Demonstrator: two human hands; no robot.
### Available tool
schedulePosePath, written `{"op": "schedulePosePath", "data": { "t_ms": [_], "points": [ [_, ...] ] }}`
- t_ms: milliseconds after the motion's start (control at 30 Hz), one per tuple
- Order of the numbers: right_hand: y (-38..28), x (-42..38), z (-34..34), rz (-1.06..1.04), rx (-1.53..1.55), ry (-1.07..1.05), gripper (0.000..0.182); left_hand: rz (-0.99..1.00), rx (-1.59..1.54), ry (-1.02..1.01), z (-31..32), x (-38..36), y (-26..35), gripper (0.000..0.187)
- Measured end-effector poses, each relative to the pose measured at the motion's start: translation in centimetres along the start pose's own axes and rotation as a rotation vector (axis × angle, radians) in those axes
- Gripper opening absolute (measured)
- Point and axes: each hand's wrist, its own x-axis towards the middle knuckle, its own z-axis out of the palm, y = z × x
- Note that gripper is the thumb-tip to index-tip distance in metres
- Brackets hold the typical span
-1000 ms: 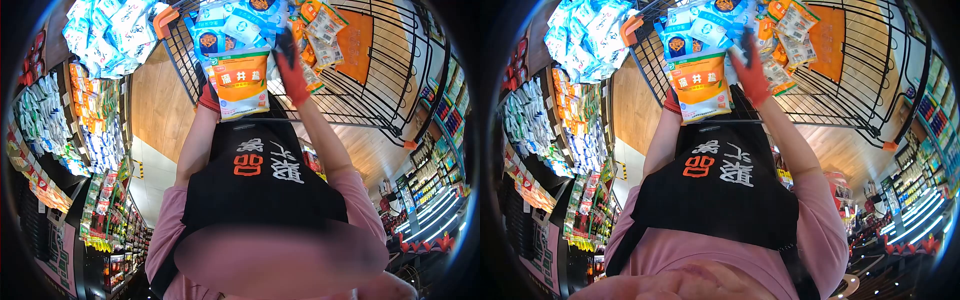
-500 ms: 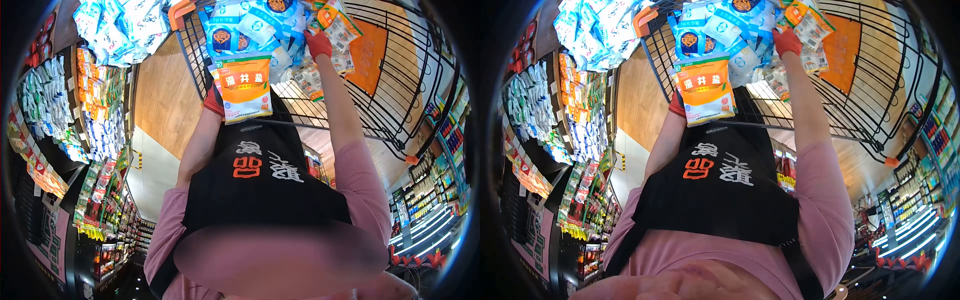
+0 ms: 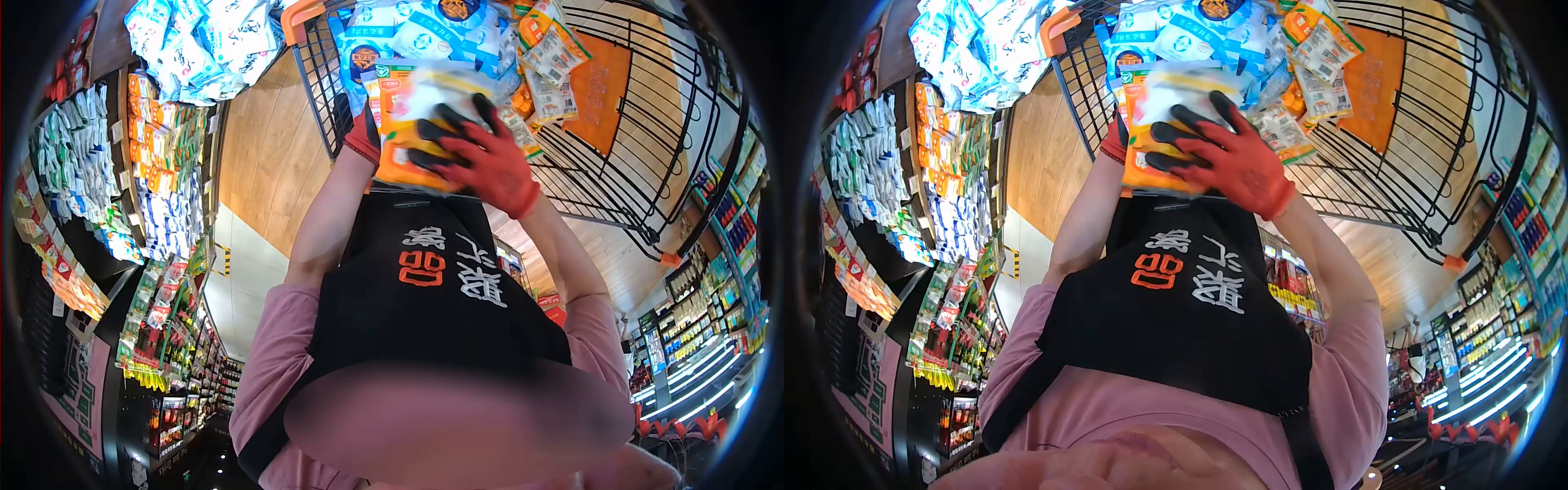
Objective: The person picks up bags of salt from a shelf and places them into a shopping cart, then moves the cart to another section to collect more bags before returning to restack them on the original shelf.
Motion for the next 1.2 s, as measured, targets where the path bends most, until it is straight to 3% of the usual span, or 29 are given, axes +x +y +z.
{"op": "schedulePosePath", "data": {
  "t_ms": [67,167,233,300,333,367,400,433,500,633,700,733,767,867,900,967,1000,1067,1167,1200],
  "points": [
    [-0.2,-0.2,1.2,0.026,0.112,-0.143,0.036,-0.001,-0.011,0.005,1.3,-0.3,0.0,0.050],
    [0.0,-0.5,-1.5,0.216,0.420,-0.119,0.042,0.050,-0.004,0.098,3.9,-1.7,-0.4,0.044],
    [-1.5,0.7,-2.2,0.667,0.938,0.381,0.072,0.018,0.005,0.142,5.3,-2.2,0.0,0.043],
    [0.0,-1.8,-0.5,0.844,1.183,0.413,0.085,0.010,-0.013,0.077,4.9,-2.5,-0.3,0.047],
    [-0.1,-3.4,1.5,1.089,1.458,0.407,0.091,0.005,0.038,0.047,5.1,-2.9,-0.6,0.051],
    [-0.4,-3.0,2.9,1.149,1.536,0.386,0.087,0.003,0.089,0.017,5.0,-3.1,-0.6,0.055],
    [-0.3,-4.3,4.8,1.089,1.557,0.272,0.085,0.010,0.162,0.033,3.0,-2.8,-1.1,0.054],
    [-0.2,-4.8,5.5,1.043,1.605,0.185,0.083,-0.021,-0.120,0.007,2.0,-2.8,-2.0,0.050],
    [-0.3,-5.6,6.5,0.974,1.625,0.026,0.081,0.037,0.114,0.015,2.2,-4.6,-2.3,0.046],
    [-2.3,-4.9,5.3,0.936,1.533,-0.109,0.081,0.220,0.183,-0.099,7.4,-9.9,-0.2,0.042],
    [-4.1,-3.4,5.1,0.904,1.452,-0.035,0.080,0.192,-0.244,-0.290,6.0,-11.9,-0.1,0.041],
    [-4.7,-2.8,5.6,0.950,1.474,-0.024,0.078,0.210,-0.357,-0.449,8.7,-13.5,1.0,0.043],
    [-5.3,-2.3,5.9,0.996,1.495,-0.011,0.077,0.327,-0.127,-0.049,8.2,-15.2,0.8,0.050],
    [-8.0,2.4,7.8,1.102,1.610,-0.008,0.076,0.857,0.943,0.412,2.3,-16.6,0.8,0.050],
    [-9.2,4.3,8.9,1.008,1.719,-0.002,0.076,0.924,0.970,0.445,1.0,-18.4,1.2,0.049],
    [-12.3,7.9,11.7,1.059,1.897,-0.043,0.071,1.056,1.025,0.523,-0.8,-22.2,2.6,0.049],
    [-13.1,8.4,13.8,1.077,1.966,-0.095,0.068,1.024,0.888,0.496,-2.1,-24.2,3.4,0.048],
    [-16.1,11.4,17.1,1.151,2.041,-0.061,0.063,1.086,0.993,0.578,-3.9,-28.6,5.1,0.041],
    [-21.9,18.1,22.7,1.217,1.933,-0.135,0.055,0.971,0.684,0.534,-9.2,-34.9,8.1,0.041],
    [-22.6,19.4,25.2,1.151,2.125,-0.222,0.054,0.990,0.673,0.570,-10.4,-37.2,9.2,0.041]
  ]
}}
